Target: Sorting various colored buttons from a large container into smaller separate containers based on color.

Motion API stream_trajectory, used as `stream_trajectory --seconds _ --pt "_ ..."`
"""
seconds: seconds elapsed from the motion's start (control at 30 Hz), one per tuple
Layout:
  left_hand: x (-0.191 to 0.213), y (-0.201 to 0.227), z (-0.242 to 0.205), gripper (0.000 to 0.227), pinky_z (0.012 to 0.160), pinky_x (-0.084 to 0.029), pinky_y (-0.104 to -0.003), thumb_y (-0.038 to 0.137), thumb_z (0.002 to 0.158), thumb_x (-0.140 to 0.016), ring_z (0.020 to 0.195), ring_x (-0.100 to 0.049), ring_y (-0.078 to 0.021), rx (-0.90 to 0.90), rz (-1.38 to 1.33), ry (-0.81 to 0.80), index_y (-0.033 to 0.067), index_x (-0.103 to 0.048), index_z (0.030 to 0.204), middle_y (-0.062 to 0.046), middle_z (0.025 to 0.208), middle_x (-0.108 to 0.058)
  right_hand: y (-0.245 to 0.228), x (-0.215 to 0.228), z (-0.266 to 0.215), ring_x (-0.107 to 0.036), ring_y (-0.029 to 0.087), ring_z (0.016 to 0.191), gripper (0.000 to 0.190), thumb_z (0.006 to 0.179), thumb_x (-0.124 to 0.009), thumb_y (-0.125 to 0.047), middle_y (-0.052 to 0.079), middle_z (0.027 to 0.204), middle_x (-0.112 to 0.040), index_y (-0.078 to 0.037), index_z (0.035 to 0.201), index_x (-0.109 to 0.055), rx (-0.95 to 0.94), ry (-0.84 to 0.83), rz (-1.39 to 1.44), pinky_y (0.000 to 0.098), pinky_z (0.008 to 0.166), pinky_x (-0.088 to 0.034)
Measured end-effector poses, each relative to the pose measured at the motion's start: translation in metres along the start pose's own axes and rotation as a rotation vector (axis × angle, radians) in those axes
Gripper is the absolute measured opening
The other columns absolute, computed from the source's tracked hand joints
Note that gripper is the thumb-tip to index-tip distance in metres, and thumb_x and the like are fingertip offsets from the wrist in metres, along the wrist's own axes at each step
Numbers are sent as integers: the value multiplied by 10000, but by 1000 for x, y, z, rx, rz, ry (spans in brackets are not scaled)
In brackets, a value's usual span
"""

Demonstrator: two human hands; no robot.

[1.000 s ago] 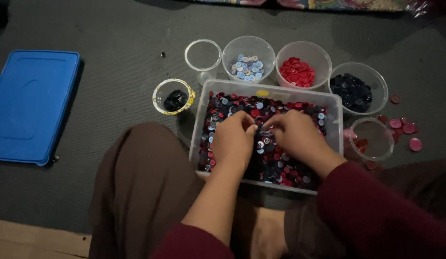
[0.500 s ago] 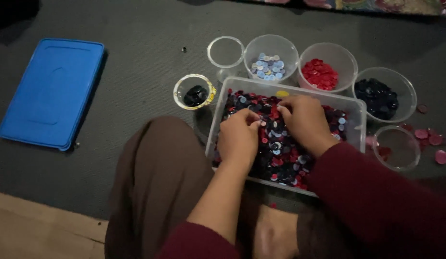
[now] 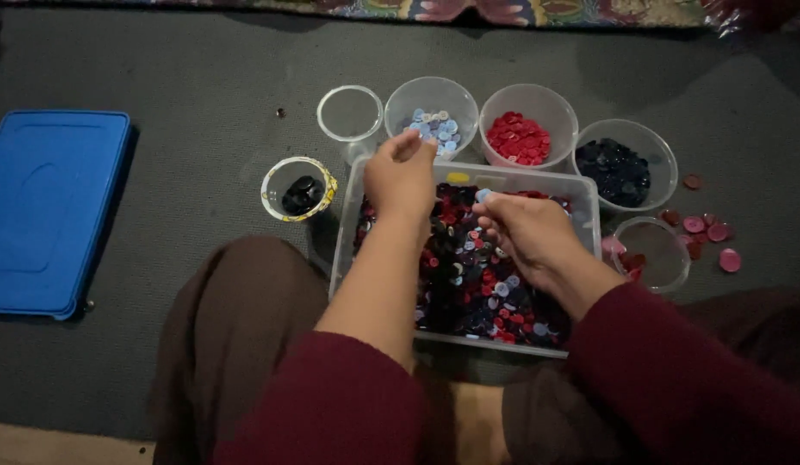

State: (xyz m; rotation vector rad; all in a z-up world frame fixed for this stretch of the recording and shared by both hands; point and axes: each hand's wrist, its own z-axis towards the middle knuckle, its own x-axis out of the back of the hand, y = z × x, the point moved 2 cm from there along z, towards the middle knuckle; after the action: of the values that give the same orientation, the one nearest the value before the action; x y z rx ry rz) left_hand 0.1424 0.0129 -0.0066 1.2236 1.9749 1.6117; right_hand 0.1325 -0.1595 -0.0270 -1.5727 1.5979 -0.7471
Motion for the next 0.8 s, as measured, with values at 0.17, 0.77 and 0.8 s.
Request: stream_trajectory --seconds 0.17,0.77,0.8 --pt "5 -35 2 359 996 -534 -441 268 837 -757 1188 -674 -280 -47 113 32 189 -727 1186 -27 1138 -743 -15 -21 21 -681 72 587 214 889 -717 -212 58 759 -712 -30 1002 -720 -17 76 -138 160 505 -554" --pt "25 -40 -97 597 1027 -437 -509 114 972 -501 1351 -424 -402 -293 1085 -415 101 -411 1562 -130 1660 -336 11 -17 -31 -708 337 1010 343 912 -691 -272 55 1037 -752 -274 1253 -732 614 -85 -1151 472 883 -552" --pt "24 -42 -101 586 1032 -416 -498 124 969 -491 1345 -418 -372 -282 1116 -426 115 -425 1551 -80 1666 -339 12 -15 -42 -683 395 1031 323 915 -699 -222 132 1041 -727 -191 1234 -745 769 -171 -1205 475 920 -531"
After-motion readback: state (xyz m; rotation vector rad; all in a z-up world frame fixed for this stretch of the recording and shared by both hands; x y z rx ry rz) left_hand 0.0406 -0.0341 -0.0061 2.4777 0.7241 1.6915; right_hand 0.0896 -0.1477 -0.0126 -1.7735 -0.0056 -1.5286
